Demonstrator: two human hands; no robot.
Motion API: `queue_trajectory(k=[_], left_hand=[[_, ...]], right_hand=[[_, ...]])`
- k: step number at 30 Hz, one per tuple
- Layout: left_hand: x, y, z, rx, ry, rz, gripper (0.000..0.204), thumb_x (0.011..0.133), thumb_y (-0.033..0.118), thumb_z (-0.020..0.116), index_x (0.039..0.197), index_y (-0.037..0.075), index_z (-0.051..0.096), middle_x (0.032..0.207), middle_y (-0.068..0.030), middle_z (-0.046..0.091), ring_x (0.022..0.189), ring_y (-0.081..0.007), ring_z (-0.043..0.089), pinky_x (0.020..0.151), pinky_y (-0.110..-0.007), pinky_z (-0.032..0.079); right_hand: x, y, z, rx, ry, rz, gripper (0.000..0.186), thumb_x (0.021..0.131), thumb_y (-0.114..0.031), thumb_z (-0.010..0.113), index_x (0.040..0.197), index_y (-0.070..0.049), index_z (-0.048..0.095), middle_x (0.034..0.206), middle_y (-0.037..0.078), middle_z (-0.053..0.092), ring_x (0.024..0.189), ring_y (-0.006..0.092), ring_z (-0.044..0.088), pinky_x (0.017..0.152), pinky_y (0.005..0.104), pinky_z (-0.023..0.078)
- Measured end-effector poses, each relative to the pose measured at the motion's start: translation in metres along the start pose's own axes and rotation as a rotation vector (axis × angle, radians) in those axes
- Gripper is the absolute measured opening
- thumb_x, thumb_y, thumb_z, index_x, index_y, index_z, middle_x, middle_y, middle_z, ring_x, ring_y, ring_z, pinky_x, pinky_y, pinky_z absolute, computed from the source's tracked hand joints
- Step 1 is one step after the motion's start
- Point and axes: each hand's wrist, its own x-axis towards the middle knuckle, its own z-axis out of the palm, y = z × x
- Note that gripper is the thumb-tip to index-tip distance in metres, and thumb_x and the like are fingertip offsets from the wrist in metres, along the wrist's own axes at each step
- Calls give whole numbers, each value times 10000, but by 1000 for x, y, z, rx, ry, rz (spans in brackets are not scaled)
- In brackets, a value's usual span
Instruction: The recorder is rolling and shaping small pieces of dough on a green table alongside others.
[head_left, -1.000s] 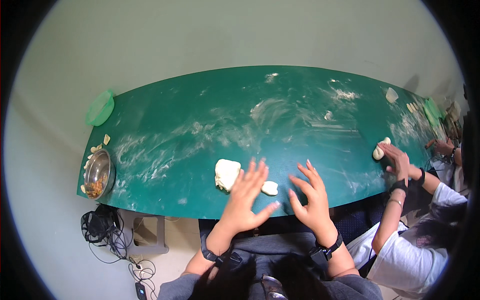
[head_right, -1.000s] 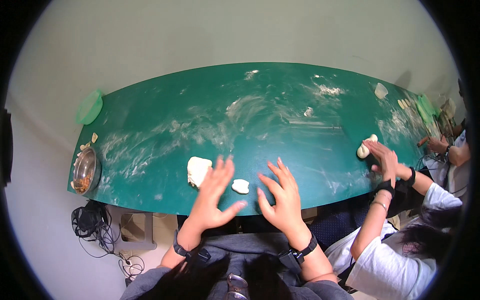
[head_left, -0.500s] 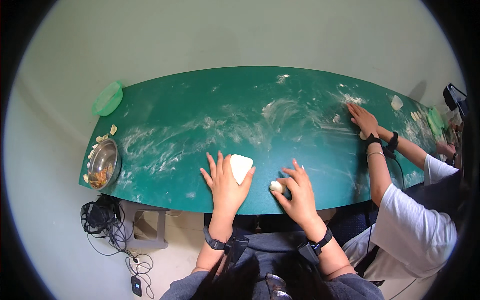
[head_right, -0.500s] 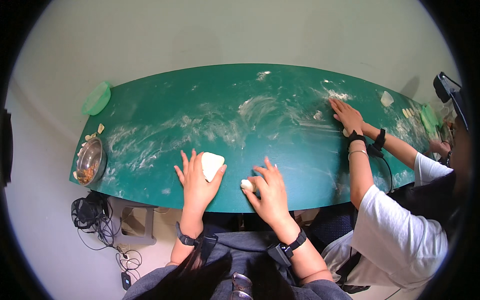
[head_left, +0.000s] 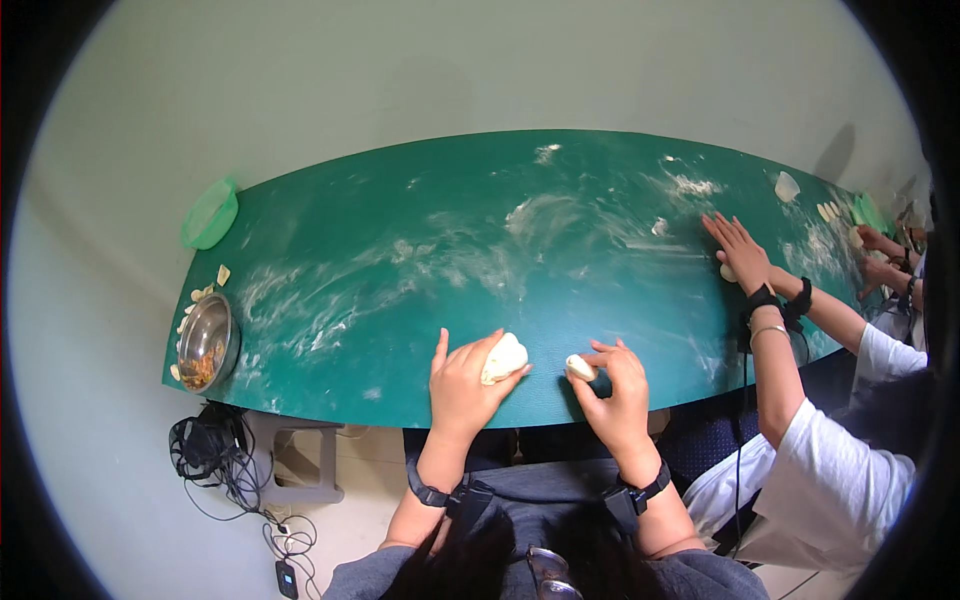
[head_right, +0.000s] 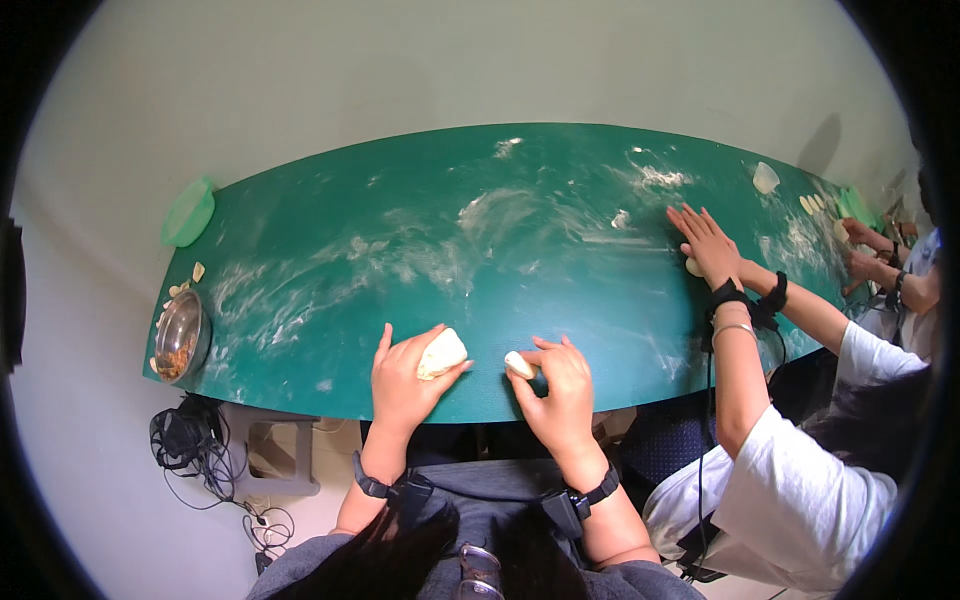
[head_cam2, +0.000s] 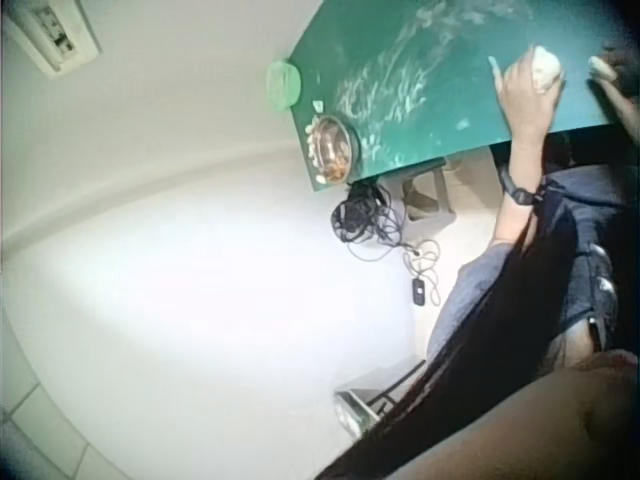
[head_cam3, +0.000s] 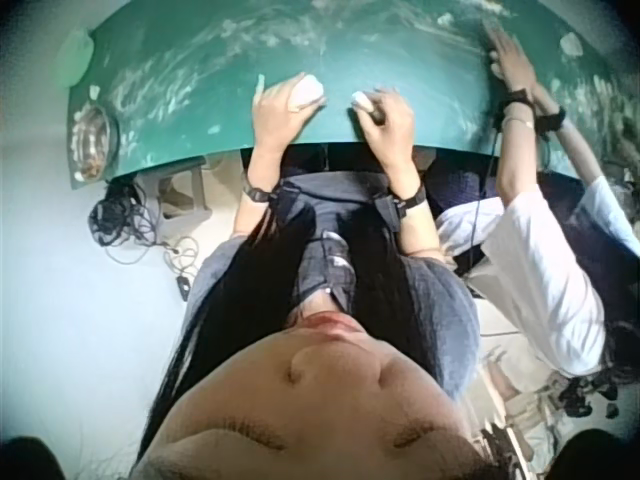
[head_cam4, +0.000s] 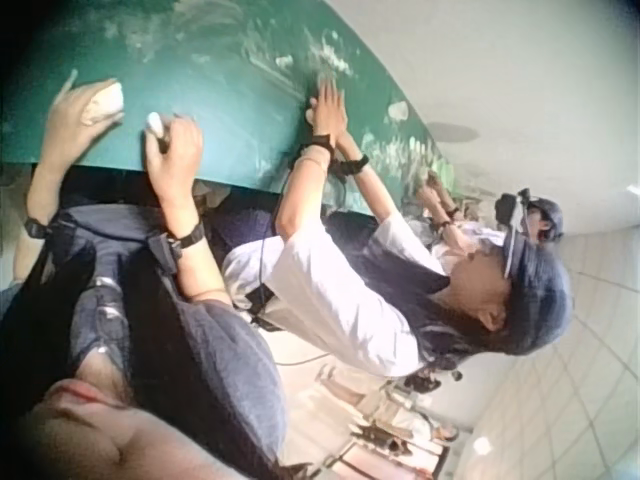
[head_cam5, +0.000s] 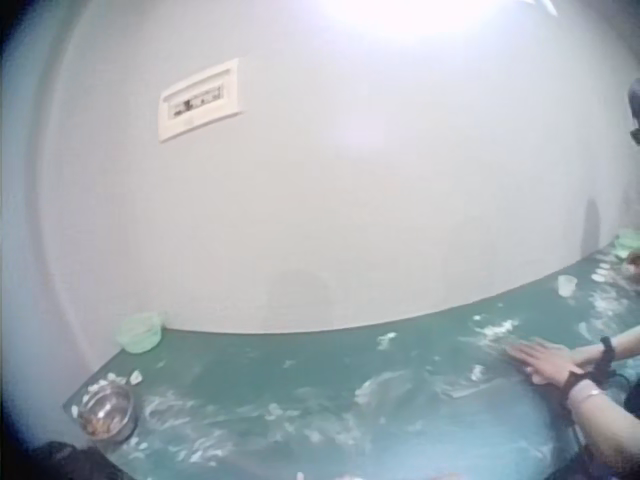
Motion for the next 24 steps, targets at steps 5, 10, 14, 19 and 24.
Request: queue_trajectory(k=[5,10,14,19,24], left_hand=[[-5,8,4,-232,145,-95,503,765,279,893,1164,32,714,1043,-123,766,935,-255,743,1012,-444,524],[-6,33,-4,-1166,-15,-460,346,917,181,789,1136,-67,684,1104,-141,752,994,-151,700,903,-307,556],[-9,42,-4,-1547,-373,-678,594,975,341,700,1366,-63,510,1253,-258,660,1066,-306,710,892,-380,599],[-17,65,4,-1604,-426,-656,567,955,209,726,1404,-44,490,1355,-242,605,1143,-314,680,976,-390,562],[-30,72,7,-1274,-283,-320,530,882,60,789,1350,-57,569,1285,-166,678,1182,-210,649,1021,-345,518]], right_hand=[[-2,6,-20,42,66,104,216,775,-116,829,935,-75,689,951,77,734,1020,318,706,1029,543,480],[2,-1,-41,179,82,209,386,770,-82,851,1135,-47,731,926,124,736,885,260,718,872,364,554],[1,6,-34,380,160,335,436,799,-30,831,1215,-11,699,939,123,749,854,156,712,825,295,551],[-2,6,-35,604,221,411,393,833,-5,802,1212,-1,696,956,95,746,904,150,718,831,286,553],[-8,2,-47,634,187,401,359,836,7,796,1184,9,708,1008,102,746,940,161,718,858,287,550]])
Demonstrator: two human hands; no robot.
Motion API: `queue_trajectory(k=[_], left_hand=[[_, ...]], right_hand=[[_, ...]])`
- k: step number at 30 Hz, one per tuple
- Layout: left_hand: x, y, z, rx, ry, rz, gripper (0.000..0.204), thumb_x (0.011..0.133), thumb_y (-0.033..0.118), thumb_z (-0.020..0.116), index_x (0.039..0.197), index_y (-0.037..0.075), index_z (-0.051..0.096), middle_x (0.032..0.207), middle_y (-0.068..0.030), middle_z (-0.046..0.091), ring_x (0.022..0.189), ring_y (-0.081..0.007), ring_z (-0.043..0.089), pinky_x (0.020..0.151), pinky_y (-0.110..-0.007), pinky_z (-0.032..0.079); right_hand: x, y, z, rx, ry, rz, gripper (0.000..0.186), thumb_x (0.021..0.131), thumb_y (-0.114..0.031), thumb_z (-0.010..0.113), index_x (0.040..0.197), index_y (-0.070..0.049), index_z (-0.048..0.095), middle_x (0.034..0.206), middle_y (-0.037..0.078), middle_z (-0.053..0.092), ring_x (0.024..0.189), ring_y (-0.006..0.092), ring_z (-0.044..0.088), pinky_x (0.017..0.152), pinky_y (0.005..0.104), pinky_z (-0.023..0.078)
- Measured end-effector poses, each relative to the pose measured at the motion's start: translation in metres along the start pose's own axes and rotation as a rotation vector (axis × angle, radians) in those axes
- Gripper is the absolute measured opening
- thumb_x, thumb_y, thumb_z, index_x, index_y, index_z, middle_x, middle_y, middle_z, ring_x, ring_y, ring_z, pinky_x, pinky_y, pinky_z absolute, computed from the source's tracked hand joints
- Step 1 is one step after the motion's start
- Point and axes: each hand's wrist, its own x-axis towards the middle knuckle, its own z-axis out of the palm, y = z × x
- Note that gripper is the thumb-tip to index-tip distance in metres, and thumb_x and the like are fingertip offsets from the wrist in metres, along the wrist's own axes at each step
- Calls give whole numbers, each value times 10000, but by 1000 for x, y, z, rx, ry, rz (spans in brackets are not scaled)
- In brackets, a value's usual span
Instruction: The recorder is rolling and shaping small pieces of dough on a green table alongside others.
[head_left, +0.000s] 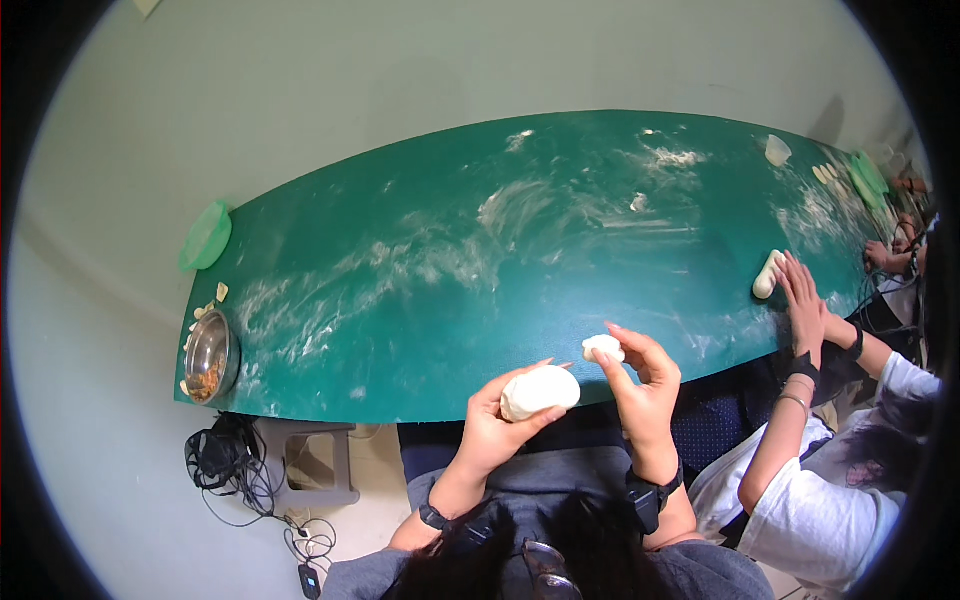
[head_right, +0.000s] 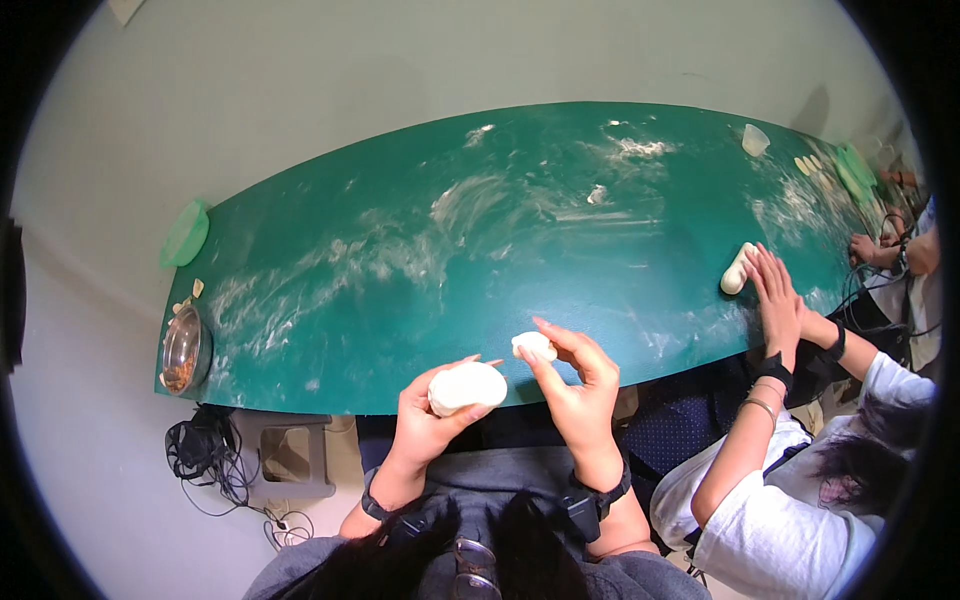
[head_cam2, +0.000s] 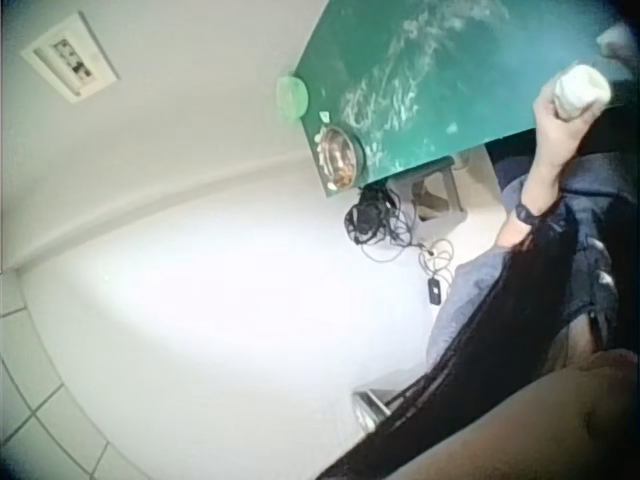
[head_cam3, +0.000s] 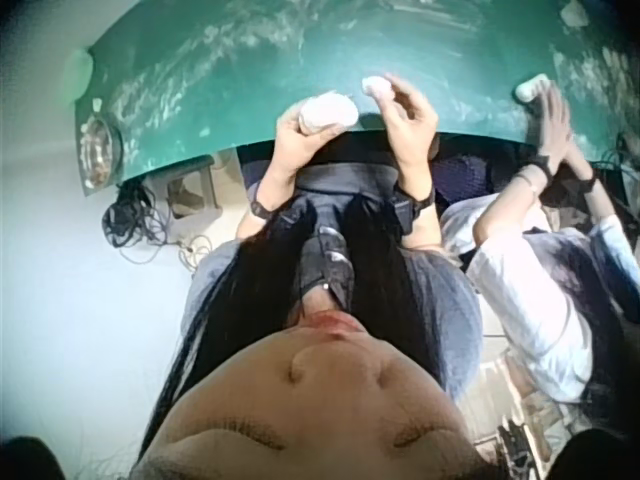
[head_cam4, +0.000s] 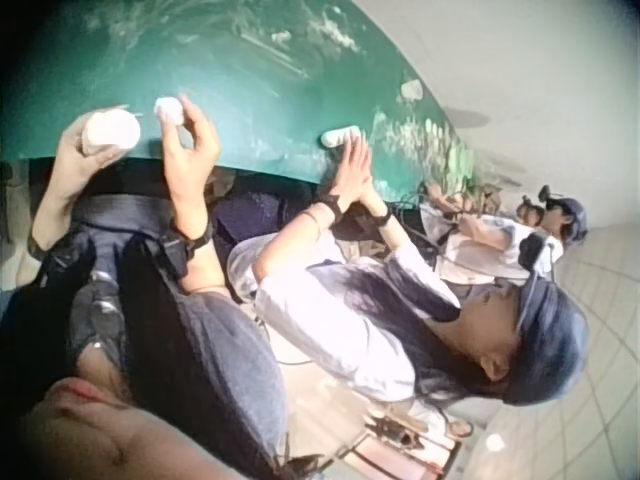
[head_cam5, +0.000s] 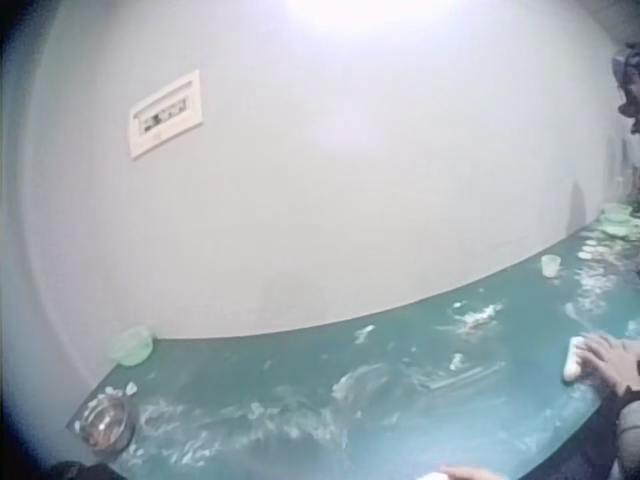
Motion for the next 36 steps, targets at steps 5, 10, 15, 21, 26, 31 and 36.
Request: queue_trajectory(k=[5,10,15,21,26,31,36], left_hand=[[-10,2,-2,-23,-60,86,589,776,8,869,1308,-46,622,1331,-158,663,1207,-198,638,1042,-340,507],[-12,3,-2,46,-70,151,600,772,26,877,1313,-30,626,1354,-148,651,1207,-192,638,1050,-349,506],[-13,6,-3,14,-40,139,606,780,32,873,1324,-37,617,1324,-136,669,1193,-188,644,1051,-346,505],[-15,5,-5,-18,-22,192,589,792,24,862,1319,-46,609,1266,-143,696,1175,-190,651,1036,-348,513],[-21,0,-11,-156,24,91,642,814,173,861,1333,-61,566,1223,-172,697,1150,-264,671,1013,-405,535],[-22,2,-7,-364,44,-111,840,837,424,837,1400,-73,460,1238,-214,667,1112,-340,693,973,-454,573],[-30,-14,-2,-646,60,-198,876,875,587,732,1418,-33,434,1278,-213,628,1086,-309,685,894,-416,605]], right_hand=[[-10,-21,0,43,4,-57,374,804,28,807,1166,22,710,1105,126,744,1010,172,698,922,314,538],[-21,-37,5,79,-14,-147,394,764,17,839,1138,6,717,1088,141,751,983,186,705,891,321,538],[-17,-42,3,-117,-143,-320,385,758,-10,835,1133,-7,745,989,145,760,906,209,702,840,325,533],[-22,-35,8,-41,-97,-301,402,787,4,816,1179,4,729,1069,150,755,932,213,709,882,336,531],[-32,-32,16,117,-6,-100,438,851,26,775,1275,17,668,1180,155,725,1046,242,718,976,363,524],[-34,-29,19,200,-42,-58,424,882,25,753,1293,27,651,1199,175,715,1065,270,717,986,373,528],[-30,-29,28,302,-22,14,334,896,35,737,1225,36,683,1149,194,729,1081,296,711,975,391,542]])
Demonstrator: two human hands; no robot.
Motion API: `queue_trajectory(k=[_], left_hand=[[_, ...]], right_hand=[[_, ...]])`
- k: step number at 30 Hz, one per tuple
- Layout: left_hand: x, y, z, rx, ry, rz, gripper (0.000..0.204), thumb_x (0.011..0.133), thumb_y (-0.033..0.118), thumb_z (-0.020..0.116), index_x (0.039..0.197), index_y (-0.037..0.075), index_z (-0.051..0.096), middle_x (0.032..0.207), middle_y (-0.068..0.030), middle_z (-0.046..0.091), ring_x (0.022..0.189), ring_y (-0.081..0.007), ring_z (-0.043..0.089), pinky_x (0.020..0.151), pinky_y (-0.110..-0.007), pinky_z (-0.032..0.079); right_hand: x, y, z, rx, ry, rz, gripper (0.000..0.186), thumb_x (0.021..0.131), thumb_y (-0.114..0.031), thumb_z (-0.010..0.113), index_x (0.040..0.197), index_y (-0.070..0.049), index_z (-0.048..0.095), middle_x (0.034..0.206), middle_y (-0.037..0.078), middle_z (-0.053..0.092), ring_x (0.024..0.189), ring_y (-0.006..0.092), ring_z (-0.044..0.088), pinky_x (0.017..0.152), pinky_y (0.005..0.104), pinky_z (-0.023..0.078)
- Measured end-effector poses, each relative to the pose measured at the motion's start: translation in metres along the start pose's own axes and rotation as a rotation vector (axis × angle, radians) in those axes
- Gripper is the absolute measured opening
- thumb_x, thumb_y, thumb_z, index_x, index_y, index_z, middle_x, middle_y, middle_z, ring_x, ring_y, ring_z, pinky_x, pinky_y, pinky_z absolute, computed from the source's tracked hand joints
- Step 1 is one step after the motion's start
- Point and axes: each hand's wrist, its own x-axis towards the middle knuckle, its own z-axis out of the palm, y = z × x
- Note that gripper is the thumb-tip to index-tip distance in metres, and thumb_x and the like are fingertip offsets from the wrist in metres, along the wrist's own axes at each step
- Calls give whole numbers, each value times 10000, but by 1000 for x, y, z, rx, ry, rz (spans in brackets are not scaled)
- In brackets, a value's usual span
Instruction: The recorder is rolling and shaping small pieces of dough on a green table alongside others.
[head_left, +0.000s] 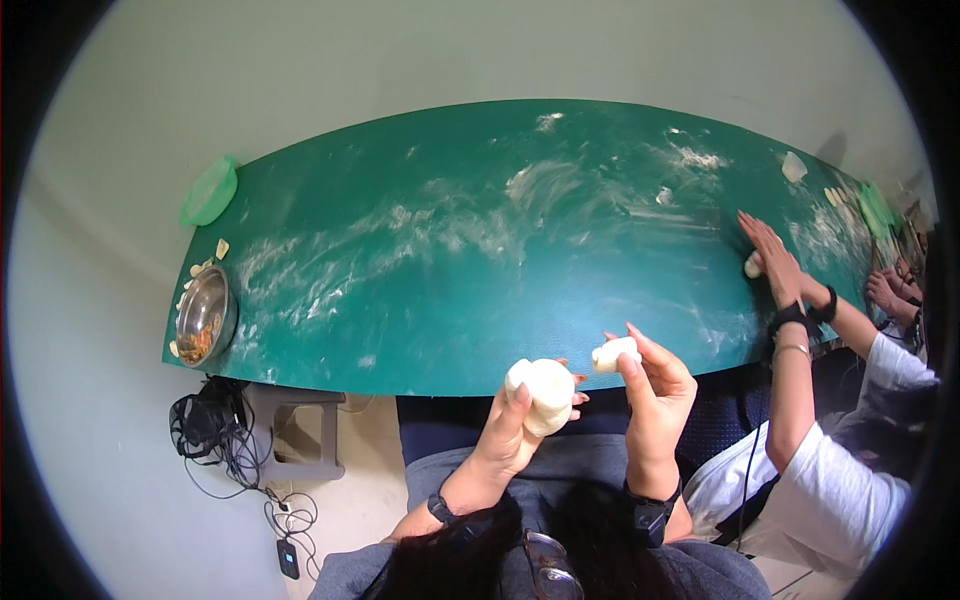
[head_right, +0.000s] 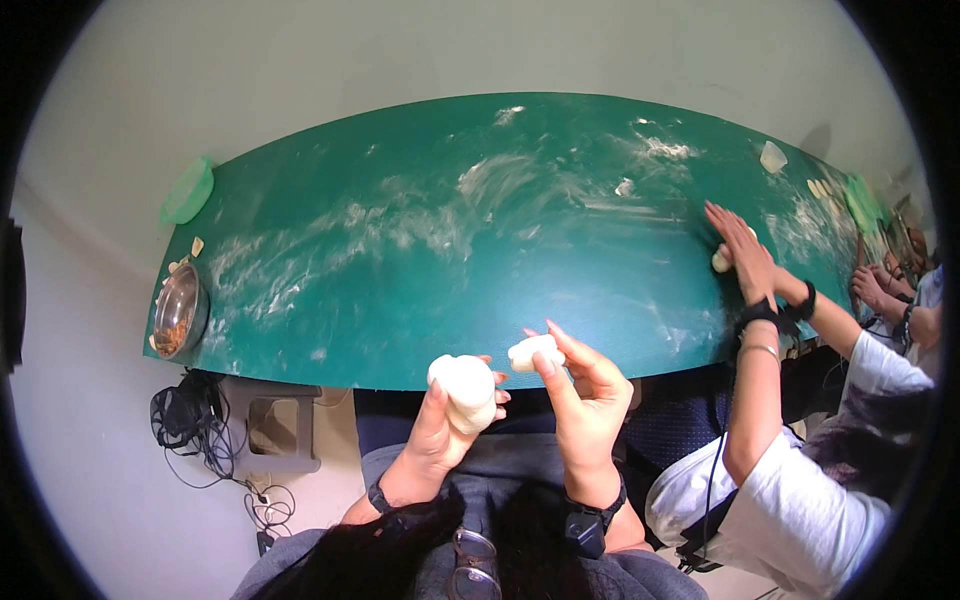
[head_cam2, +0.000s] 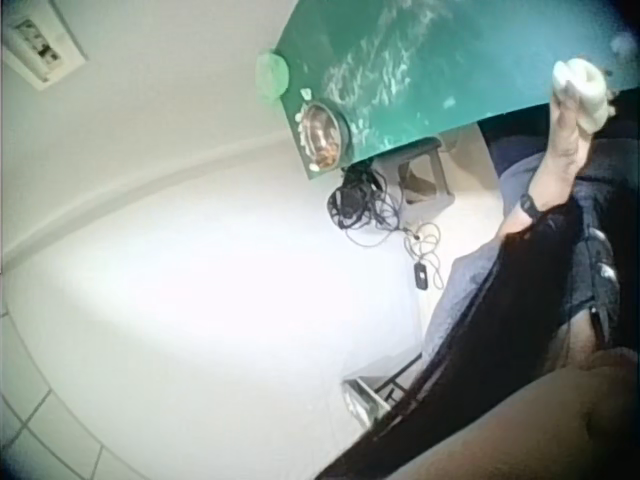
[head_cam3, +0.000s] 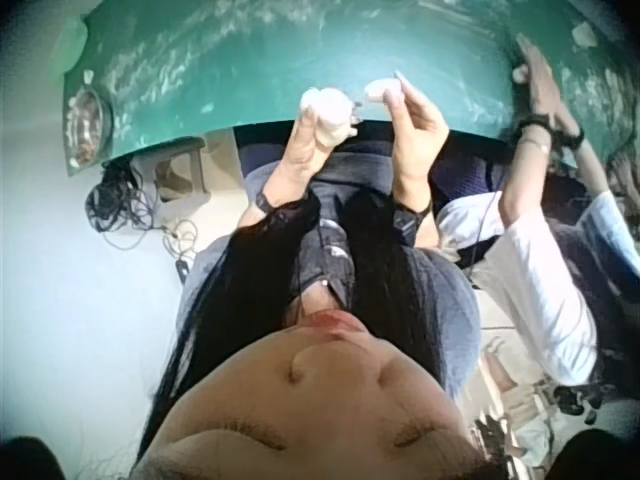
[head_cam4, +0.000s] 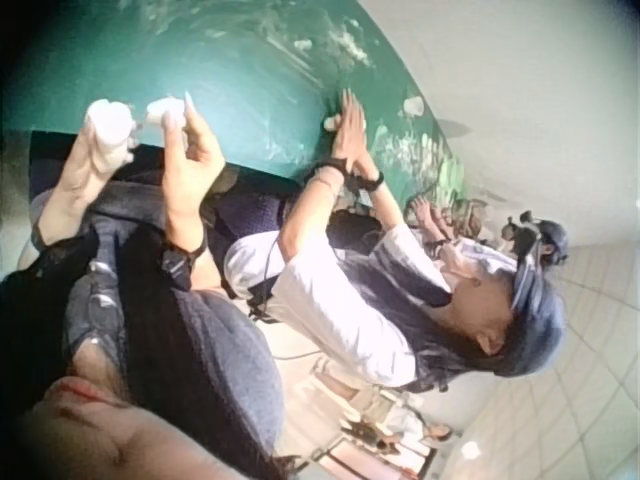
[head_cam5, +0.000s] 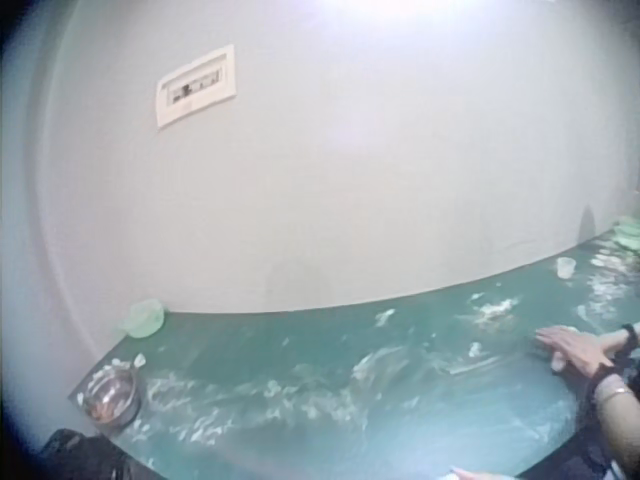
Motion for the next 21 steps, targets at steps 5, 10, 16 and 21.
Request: queue_trajectory(k=[5,10,16,21], left_hand=[[-2,-5,6,107,-20,-82,733,992,569,574,1438,5,432,1304,-167,608,1140,-276,662,930,-416,589],[-3,0,15,65,25,-88,634,1036,499,532,1419,1,446,1279,-145,616,1125,-228,664,944,-399,581],[0,9,9,163,-6,-120,579,1077,466,447,1452,26,408,1366,-137,573,1218,-226,622,992,-429,571],[0,9,7,183,10,-137,563,1088,443,430,1456,18,399,1358,-140,583,1226,-232,622,997,-432,566]], right_hand=[[2,9,9,-121,-38,-114,268,857,52,755,1123,32,722,1103,202,745,1069,303,720,963,392,552],[4,11,7,-273,-157,-138,237,810,62,773,1041,18,748,1070,193,761,1066,296,729,940,373,564],[11,12,-2,-220,-314,-114,217,816,75,760,1026,29,735,1092,194,752,1114,340,707,952,399,565],[5,12,2,-180,-267,-41,220,833,97,728,1044,34,728,1119,203,741,1144,352,691,968,409,559]])
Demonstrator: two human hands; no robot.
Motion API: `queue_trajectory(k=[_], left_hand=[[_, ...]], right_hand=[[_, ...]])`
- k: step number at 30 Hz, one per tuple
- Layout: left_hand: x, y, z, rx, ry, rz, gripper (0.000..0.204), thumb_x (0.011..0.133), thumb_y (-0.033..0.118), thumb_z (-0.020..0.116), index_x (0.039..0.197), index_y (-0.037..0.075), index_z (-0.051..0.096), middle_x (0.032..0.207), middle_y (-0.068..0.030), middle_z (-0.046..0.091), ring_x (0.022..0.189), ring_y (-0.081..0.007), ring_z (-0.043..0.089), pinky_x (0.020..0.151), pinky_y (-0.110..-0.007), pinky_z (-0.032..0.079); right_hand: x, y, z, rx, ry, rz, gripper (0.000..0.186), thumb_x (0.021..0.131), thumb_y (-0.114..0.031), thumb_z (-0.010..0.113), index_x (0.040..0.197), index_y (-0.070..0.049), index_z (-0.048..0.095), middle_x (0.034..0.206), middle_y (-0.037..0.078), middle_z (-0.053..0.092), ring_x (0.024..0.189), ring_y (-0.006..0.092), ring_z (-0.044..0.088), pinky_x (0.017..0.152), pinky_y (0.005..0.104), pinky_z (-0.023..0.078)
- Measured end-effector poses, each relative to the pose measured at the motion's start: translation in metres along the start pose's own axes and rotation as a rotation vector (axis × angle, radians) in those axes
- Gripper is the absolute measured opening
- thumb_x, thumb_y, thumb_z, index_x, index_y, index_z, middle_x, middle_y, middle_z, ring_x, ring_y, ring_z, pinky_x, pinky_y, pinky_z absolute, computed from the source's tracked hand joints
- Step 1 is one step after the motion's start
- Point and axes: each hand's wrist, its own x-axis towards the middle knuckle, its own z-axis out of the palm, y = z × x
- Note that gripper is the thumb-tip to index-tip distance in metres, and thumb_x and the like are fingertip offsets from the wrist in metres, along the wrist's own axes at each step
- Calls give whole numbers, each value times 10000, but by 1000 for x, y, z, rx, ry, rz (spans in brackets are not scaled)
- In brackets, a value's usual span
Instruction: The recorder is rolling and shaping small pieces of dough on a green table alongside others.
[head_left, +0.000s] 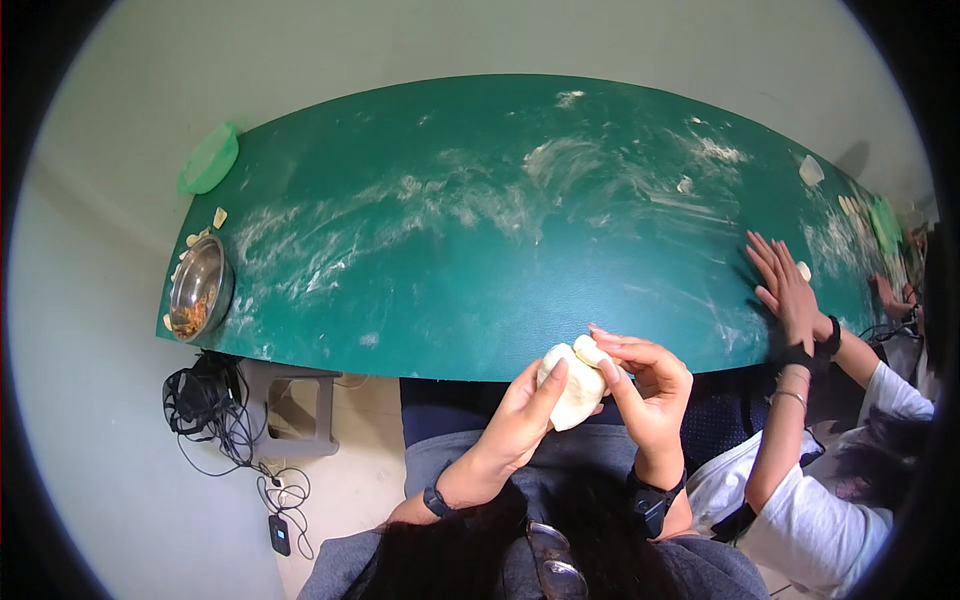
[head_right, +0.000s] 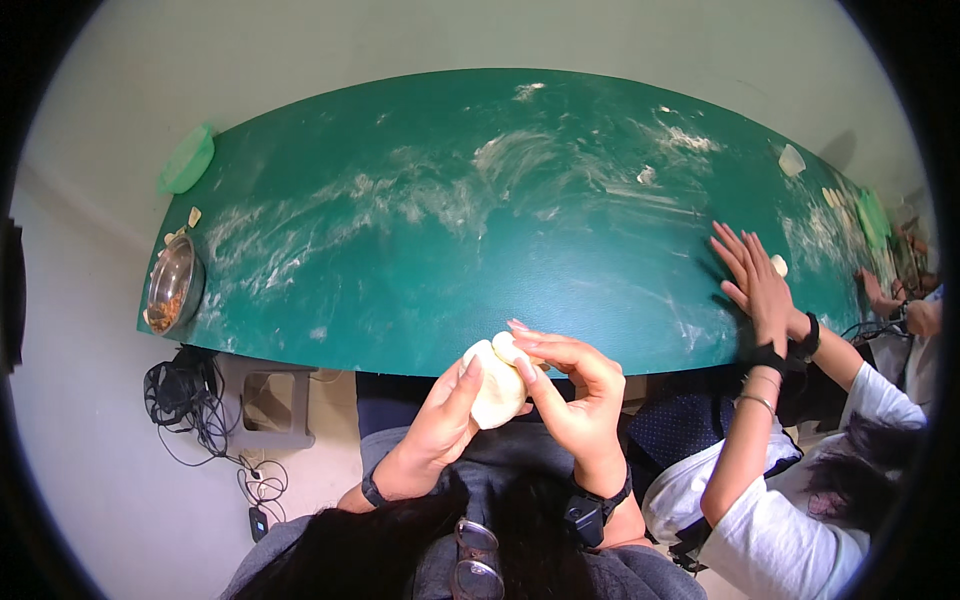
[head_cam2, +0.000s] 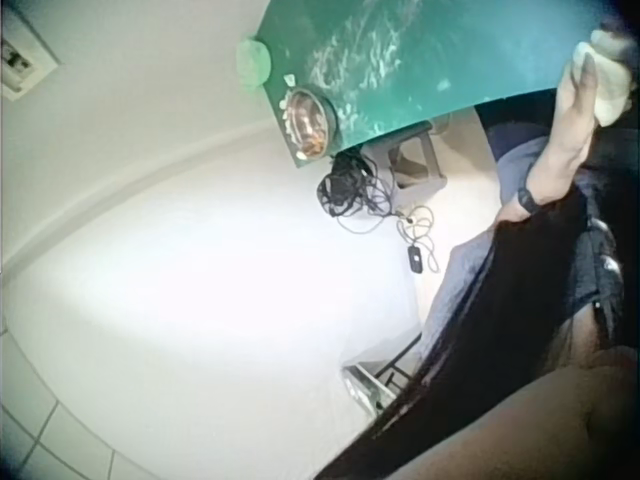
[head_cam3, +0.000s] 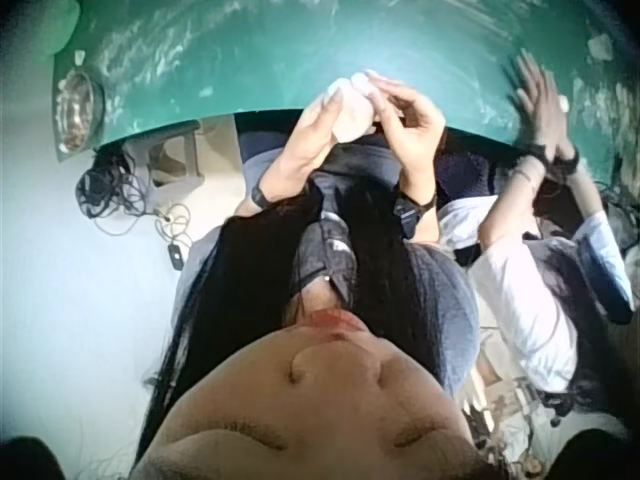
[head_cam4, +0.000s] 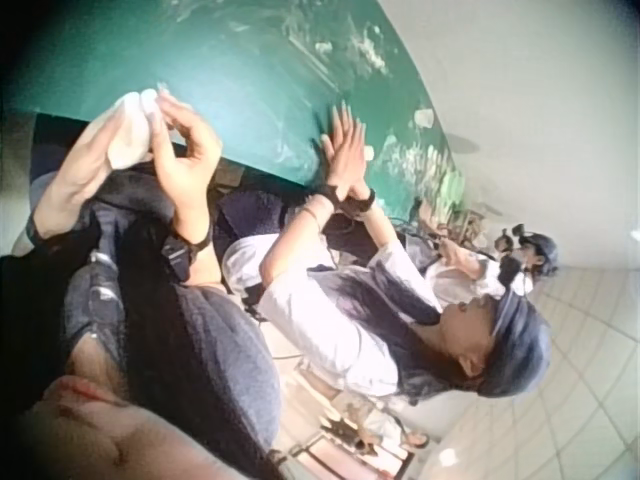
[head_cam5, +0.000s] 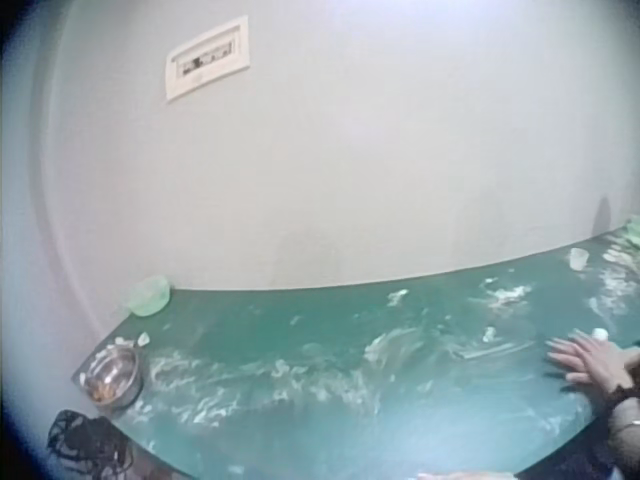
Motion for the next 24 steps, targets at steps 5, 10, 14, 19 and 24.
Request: queue_trajectory(k=[5,10,14,19,24], left_hand=[[-2,4,10,-90,63,31,472,1066,390,538,1332,1,526,1180,-100,671,1040,-173,690,906,-339,582],[-2,1,1,48,57,87,531,1092,415,437,1423,-1,433,1293,-152,618,1133,-240,671,952,-398,584],[-4,3,2,63,84,54,503,1088,414,452,1372,0,464,1191,-154,666,1013,-233,715,860,-348,614],[-4,1,-1,69,94,-12,489,1089,412,454,1352,0,481,1194,-148,668,1029,-223,707,879,-353,603],[-5,8,13,-23,154,8,450,1070,394,542,1319,19,553,1179,-43,655,1072,-95,635,939,-279,522]], right_hand=[[-1,-4,1,-68,-12,33,273,842,86,709,1111,40,720,1160,218,728,1170,347,681,992,409,543],[-3,-11,7,-321,-166,-161,409,800,-16,737,1205,20,691,1212,236,708,1190,361,674,1061,475,489],[-6,-2,1,-413,-268,-197,538,759,-108,785,1271,-11,650,1265,217,690,1254,382,629,1140,547,391],[-13,-1,-5,-447,-341,-220,700,727,-216,830,1360,-47,580,1359,209,640,1364,407,530,1184,582,300],[-18,-9,0,-640,-389,-293,1018,695,-354,899,1529,-68,389,1479,205,535,1460,415,399,1194,618,236]])
